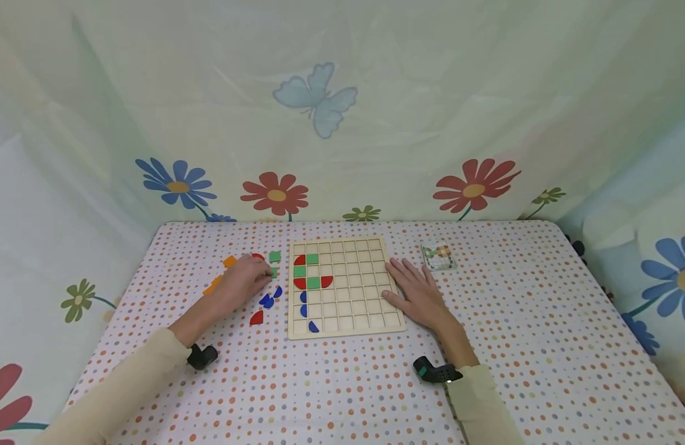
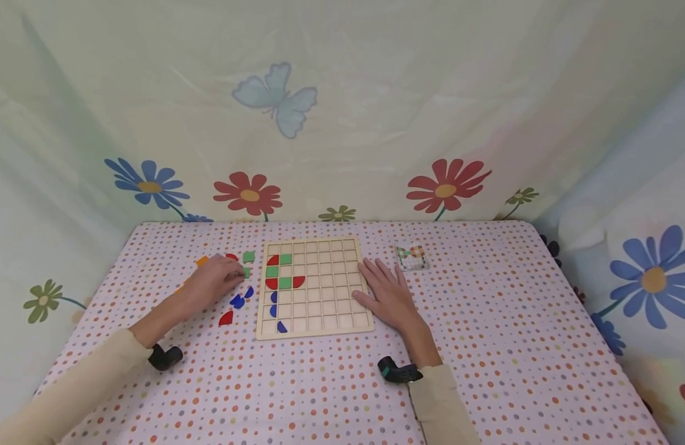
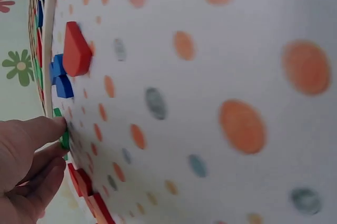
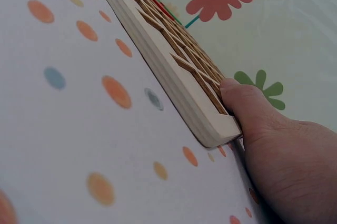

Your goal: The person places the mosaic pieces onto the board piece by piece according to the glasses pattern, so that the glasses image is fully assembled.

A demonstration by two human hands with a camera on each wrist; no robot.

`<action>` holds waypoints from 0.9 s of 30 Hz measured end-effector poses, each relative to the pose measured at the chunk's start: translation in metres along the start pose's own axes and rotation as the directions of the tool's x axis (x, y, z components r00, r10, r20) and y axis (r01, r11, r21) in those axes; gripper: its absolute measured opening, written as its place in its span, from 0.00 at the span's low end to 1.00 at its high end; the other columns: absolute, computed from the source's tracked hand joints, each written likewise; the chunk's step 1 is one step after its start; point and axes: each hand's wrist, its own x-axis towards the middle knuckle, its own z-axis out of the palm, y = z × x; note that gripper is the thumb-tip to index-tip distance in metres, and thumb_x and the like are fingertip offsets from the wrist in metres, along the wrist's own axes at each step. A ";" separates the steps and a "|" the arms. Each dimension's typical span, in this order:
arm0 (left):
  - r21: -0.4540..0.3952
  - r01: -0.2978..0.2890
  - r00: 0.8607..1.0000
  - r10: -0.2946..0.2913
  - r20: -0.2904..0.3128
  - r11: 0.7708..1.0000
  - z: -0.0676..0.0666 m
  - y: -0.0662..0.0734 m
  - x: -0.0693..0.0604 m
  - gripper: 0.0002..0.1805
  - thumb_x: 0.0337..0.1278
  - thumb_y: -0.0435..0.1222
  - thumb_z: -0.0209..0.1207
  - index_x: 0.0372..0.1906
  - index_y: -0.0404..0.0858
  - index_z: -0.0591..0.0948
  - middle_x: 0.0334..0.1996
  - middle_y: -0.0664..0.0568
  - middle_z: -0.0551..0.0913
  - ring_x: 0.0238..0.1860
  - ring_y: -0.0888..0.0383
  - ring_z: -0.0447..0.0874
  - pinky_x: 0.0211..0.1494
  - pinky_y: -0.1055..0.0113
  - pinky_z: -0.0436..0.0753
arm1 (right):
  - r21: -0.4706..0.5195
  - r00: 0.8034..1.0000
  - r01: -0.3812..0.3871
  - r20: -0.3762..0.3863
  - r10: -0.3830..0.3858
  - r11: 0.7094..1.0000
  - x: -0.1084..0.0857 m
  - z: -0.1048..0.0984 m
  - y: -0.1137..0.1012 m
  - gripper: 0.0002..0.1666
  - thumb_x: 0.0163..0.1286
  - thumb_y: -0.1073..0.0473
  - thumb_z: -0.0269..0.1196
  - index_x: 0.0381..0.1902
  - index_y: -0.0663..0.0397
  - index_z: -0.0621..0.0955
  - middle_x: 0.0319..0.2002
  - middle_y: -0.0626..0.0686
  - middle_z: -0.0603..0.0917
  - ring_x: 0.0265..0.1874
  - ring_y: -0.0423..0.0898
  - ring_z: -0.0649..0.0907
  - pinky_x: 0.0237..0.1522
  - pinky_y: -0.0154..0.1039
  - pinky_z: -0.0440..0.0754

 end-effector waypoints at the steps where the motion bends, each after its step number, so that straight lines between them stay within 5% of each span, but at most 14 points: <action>1: 0.002 -0.008 1.000 0.008 0.002 1.000 -0.001 0.001 0.001 0.10 0.56 0.35 0.66 0.43 0.40 0.87 0.40 0.51 0.88 0.43 0.54 0.78 0.48 0.61 0.81 | 0.002 1.000 0.000 0.000 0.000 1.000 0.000 0.000 0.000 0.42 0.69 0.41 0.57 0.75 0.49 0.59 0.76 0.54 0.57 0.76 0.57 0.54 0.75 0.63 0.37; 9: -0.055 -0.132 0.991 0.130 -0.045 0.990 -0.003 0.022 0.027 0.09 0.57 0.38 0.66 0.42 0.41 0.88 0.40 0.53 0.88 0.46 0.54 0.79 0.53 0.60 0.80 | -0.001 1.000 -0.003 0.005 0.003 1.000 0.000 0.000 -0.001 0.42 0.69 0.41 0.57 0.75 0.48 0.59 0.76 0.54 0.57 0.76 0.57 0.54 0.75 0.63 0.37; 20: -0.090 -0.306 0.948 0.312 0.065 0.948 0.013 0.060 0.065 0.08 0.60 0.39 0.63 0.40 0.42 0.88 0.39 0.54 0.88 0.44 0.57 0.81 0.50 0.64 0.80 | 0.010 1.000 -0.003 0.007 0.003 1.000 0.002 0.000 -0.003 0.42 0.69 0.41 0.56 0.75 0.49 0.59 0.76 0.54 0.57 0.76 0.57 0.54 0.75 0.63 0.37; 27: -0.068 -0.316 0.942 0.321 0.094 0.946 0.019 0.064 0.068 0.06 0.61 0.38 0.63 0.38 0.42 0.89 0.38 0.54 0.88 0.44 0.58 0.82 0.52 0.63 0.80 | -0.002 1.000 -0.012 0.013 0.012 1.000 0.000 0.000 -0.001 0.42 0.69 0.40 0.56 0.76 0.48 0.59 0.77 0.54 0.57 0.77 0.57 0.54 0.75 0.63 0.37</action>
